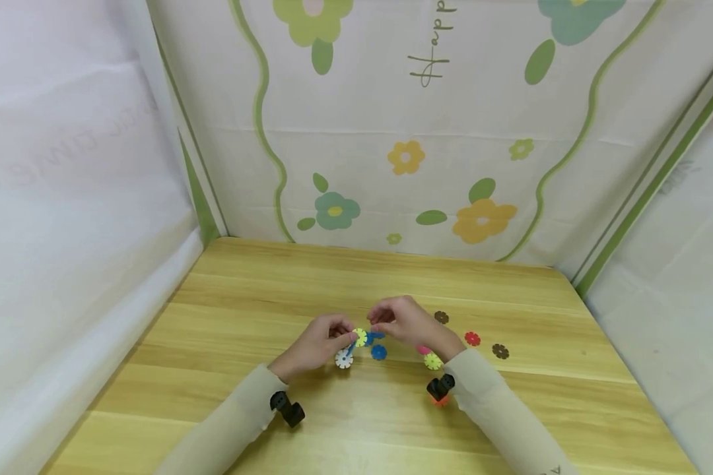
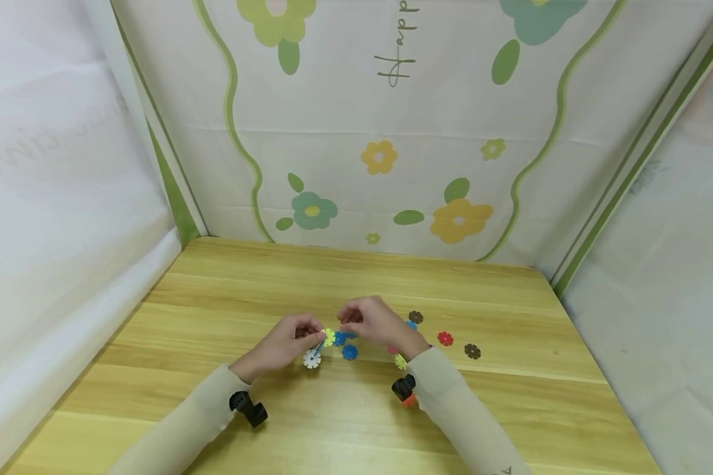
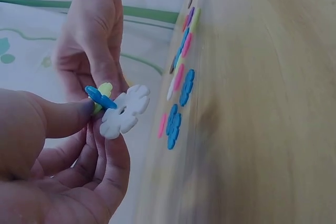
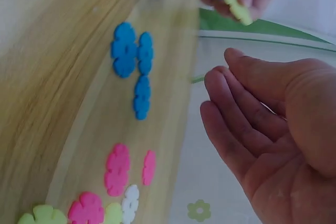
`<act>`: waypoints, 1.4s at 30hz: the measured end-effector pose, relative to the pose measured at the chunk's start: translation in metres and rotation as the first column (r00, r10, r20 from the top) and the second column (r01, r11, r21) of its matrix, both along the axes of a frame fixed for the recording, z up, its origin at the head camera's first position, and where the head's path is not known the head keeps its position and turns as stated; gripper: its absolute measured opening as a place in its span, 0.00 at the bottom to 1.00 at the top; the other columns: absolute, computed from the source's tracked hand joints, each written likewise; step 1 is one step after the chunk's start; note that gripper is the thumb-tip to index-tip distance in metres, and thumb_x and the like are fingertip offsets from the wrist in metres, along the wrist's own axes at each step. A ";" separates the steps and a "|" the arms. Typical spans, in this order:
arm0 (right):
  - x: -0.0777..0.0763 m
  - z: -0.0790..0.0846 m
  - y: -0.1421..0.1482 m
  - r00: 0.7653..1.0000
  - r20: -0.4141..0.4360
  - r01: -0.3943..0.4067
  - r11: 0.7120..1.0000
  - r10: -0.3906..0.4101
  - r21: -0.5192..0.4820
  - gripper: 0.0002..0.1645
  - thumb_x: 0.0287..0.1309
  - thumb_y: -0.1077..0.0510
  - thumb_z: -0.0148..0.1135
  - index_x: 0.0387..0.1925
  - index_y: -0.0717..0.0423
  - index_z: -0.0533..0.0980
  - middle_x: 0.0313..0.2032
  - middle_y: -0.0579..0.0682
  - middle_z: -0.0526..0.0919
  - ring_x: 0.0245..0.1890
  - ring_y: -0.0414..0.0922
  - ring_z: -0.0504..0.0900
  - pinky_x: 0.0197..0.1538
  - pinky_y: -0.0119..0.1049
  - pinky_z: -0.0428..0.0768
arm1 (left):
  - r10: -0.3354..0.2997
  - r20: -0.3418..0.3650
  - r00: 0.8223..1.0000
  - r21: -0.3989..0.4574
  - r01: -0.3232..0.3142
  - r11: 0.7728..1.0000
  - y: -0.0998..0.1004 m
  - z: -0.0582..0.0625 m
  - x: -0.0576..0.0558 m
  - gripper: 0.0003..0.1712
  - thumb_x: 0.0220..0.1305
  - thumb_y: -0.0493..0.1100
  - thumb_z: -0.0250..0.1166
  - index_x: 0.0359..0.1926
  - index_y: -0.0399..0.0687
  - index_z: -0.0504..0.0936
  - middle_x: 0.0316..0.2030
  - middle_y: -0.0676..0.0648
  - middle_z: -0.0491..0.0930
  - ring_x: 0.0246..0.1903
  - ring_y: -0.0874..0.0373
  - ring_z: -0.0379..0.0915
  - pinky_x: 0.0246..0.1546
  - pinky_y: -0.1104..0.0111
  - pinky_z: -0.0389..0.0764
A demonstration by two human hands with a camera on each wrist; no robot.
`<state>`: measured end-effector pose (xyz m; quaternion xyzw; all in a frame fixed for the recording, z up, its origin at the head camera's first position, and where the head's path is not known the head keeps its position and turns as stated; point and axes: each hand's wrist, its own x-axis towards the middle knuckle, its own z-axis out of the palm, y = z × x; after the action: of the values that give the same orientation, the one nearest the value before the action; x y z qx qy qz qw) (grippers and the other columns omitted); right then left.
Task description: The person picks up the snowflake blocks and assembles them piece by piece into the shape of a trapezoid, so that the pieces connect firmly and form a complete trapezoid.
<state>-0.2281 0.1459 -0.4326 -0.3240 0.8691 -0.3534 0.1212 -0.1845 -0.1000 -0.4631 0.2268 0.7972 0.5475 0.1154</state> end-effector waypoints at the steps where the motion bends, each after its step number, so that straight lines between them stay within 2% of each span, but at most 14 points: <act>1: -0.003 -0.002 -0.001 1.000 -0.029 -0.011 0.999 0.011 0.032 0.13 0.69 0.63 0.69 0.52 0.63 0.84 0.47 0.56 0.90 0.45 0.46 0.89 0.50 0.33 0.87 | 0.000 0.003 1.000 0.001 0.000 1.000 -0.001 -0.001 0.000 0.08 0.79 0.40 0.62 0.46 0.40 0.84 0.40 0.42 0.83 0.38 0.56 0.76 0.38 0.72 0.79; 5: -0.007 -0.010 -0.008 0.993 -0.097 -0.051 0.988 0.066 0.147 0.17 0.67 0.63 0.71 0.55 0.63 0.84 0.51 0.57 0.89 0.50 0.49 0.88 0.54 0.43 0.87 | -0.001 0.010 1.000 0.004 0.001 1.000 -0.003 -0.002 0.000 0.09 0.79 0.40 0.62 0.47 0.38 0.83 0.41 0.42 0.83 0.38 0.57 0.77 0.38 0.72 0.80; 7: -0.007 -0.014 -0.012 0.987 -0.127 -0.069 0.977 0.096 0.200 0.16 0.67 0.61 0.72 0.54 0.61 0.85 0.50 0.54 0.88 0.50 0.49 0.87 0.54 0.43 0.87 | -0.001 0.012 1.000 0.002 0.001 1.000 -0.003 -0.002 0.000 0.09 0.79 0.40 0.62 0.47 0.39 0.83 0.41 0.42 0.84 0.38 0.58 0.77 0.38 0.72 0.80; 10: -0.007 -0.019 -0.015 0.981 -0.152 -0.077 0.961 0.121 0.267 0.14 0.67 0.58 0.73 0.52 0.55 0.86 0.48 0.49 0.87 0.47 0.45 0.85 0.51 0.38 0.86 | 0.000 0.017 1.000 0.001 0.000 1.000 -0.003 -0.003 0.000 0.08 0.79 0.40 0.62 0.47 0.39 0.83 0.41 0.42 0.84 0.38 0.59 0.77 0.38 0.73 0.80; 14: -0.006 -0.023 -0.016 0.982 -0.143 -0.076 0.956 0.121 0.284 0.10 0.68 0.58 0.71 0.49 0.52 0.87 0.45 0.47 0.84 0.43 0.42 0.82 0.48 0.33 0.84 | -0.002 0.021 1.000 0.005 0.001 1.000 -0.003 -0.003 0.001 0.09 0.79 0.40 0.62 0.47 0.37 0.83 0.41 0.41 0.83 0.37 0.58 0.77 0.37 0.73 0.80; 21: -0.005 -0.024 -0.020 0.990 -0.100 -0.064 0.957 0.096 0.284 0.04 0.66 0.59 0.73 0.41 0.54 0.87 0.42 0.46 0.84 0.39 0.38 0.79 0.44 0.30 0.82 | 0.002 0.031 1.000 0.005 -0.002 1.000 -0.003 -0.004 0.002 0.10 0.79 0.40 0.62 0.47 0.36 0.83 0.41 0.39 0.83 0.37 0.55 0.76 0.36 0.73 0.78; 29: -0.005 -0.023 -0.012 0.998 -0.033 -0.038 0.984 0.044 0.172 0.03 0.69 0.62 0.69 0.38 0.52 0.83 0.34 0.43 0.85 0.30 0.37 0.80 0.38 0.31 0.82 | 0.006 0.031 0.999 0.010 -0.007 1.000 -0.003 -0.005 0.002 0.10 0.78 0.40 0.63 0.47 0.36 0.83 0.40 0.40 0.83 0.36 0.56 0.76 0.35 0.73 0.78; 37: -0.003 -0.014 0.001 1.000 -0.029 -0.002 1.000 0.003 0.017 0.03 0.69 0.60 0.69 0.38 0.56 0.82 0.35 0.45 0.88 0.35 0.40 0.84 0.42 0.31 0.84 | 0.002 0.037 0.999 0.009 -0.002 1.000 -0.002 -0.004 0.003 0.10 0.79 0.39 0.62 0.48 0.35 0.83 0.40 0.40 0.83 0.37 0.56 0.75 0.35 0.73 0.78; 42: -0.001 -0.009 0.008 0.998 -0.056 0.010 0.997 -0.014 -0.071 0.05 0.70 0.55 0.69 0.39 0.52 0.83 0.36 0.43 0.88 0.39 0.39 0.85 0.47 0.32 0.84 | -0.001 0.045 0.999 0.013 0.001 1.000 -0.001 -0.003 0.003 0.10 0.79 0.40 0.62 0.48 0.35 0.83 0.40 0.40 0.83 0.37 0.56 0.75 0.36 0.73 0.78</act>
<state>-0.2288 0.1535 -0.4421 -0.3325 0.8611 -0.3755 0.0830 -0.1815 -0.1011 -0.4659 0.2155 0.7907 0.5576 0.1321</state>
